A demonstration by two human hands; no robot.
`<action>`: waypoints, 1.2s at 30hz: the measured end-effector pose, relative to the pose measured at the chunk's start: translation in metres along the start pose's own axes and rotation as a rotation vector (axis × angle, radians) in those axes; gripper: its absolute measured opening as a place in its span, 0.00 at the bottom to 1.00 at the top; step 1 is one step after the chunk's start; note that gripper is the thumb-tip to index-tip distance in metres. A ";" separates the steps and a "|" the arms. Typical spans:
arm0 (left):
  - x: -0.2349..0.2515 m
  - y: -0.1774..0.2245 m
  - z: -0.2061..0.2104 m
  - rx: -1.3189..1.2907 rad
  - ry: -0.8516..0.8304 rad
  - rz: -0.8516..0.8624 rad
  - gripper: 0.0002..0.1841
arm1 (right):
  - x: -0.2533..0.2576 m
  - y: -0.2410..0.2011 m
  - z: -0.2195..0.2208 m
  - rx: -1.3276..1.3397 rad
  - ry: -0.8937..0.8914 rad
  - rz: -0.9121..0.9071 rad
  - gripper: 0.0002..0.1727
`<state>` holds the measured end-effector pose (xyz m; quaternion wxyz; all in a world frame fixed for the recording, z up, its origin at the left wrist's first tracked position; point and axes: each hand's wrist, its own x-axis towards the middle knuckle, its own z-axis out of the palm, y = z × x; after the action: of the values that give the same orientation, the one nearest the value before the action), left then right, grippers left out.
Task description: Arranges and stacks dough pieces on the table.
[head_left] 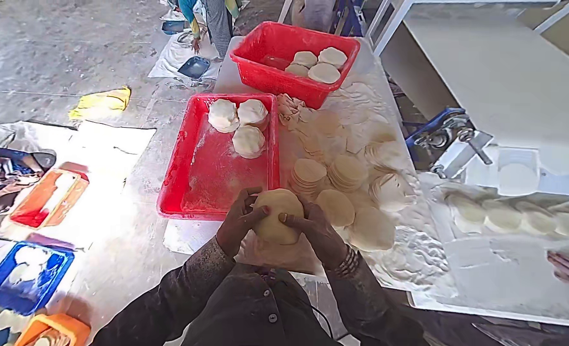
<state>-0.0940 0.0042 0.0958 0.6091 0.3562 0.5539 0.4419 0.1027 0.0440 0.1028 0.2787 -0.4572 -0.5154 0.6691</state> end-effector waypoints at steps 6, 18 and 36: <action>0.051 -0.009 -0.044 -0.625 0.156 -0.040 0.28 | 0.056 -0.077 0.046 -0.216 -0.240 -0.160 0.28; 0.094 0.012 -0.136 -0.383 0.213 -0.216 0.19 | 0.185 -0.019 0.107 -0.047 -0.070 0.186 0.22; 0.213 0.004 -0.218 0.699 0.274 -0.042 0.36 | 0.203 0.005 0.138 -0.076 0.058 0.115 0.34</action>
<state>-0.3115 0.1916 -0.0062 0.3799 0.4688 0.7549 0.2572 -0.1077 0.1535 0.0395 0.2370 -0.5154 -0.5050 0.6506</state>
